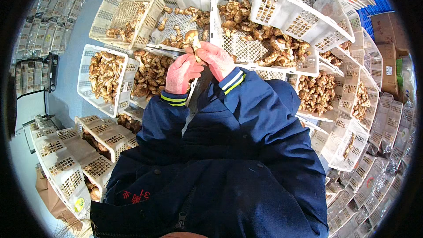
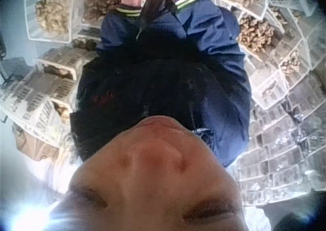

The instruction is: The person trims and sorts mushrooms by hand, removing dirt from the stems and placing them into white plastic crates.

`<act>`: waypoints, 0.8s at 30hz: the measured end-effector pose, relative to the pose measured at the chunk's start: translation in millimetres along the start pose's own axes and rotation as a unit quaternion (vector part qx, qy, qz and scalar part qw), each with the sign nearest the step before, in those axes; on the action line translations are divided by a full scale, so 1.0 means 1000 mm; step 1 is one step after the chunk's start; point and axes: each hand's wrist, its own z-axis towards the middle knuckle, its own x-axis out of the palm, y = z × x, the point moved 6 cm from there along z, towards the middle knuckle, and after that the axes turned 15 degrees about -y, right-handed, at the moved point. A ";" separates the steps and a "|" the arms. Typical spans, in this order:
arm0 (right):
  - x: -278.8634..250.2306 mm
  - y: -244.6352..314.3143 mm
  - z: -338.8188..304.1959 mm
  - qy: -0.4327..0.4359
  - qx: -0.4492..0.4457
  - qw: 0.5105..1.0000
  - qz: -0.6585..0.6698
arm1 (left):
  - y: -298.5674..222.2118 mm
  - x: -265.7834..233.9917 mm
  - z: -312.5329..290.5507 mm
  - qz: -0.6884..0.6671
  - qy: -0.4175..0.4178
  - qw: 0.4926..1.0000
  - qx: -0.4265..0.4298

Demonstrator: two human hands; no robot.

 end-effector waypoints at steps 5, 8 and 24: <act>0.002 -0.007 0.006 -0.016 0.006 0.999 0.038 | -0.002 0.004 -0.011 -0.077 -0.003 0.997 -0.027; 0.007 -0.001 0.003 0.012 -0.006 0.999 0.039 | 0.009 0.001 -0.003 -0.133 0.010 0.990 -0.040; -0.010 -0.014 0.010 -0.065 0.031 0.997 -0.003 | -0.002 -0.005 -0.004 -0.033 -0.041 0.998 0.032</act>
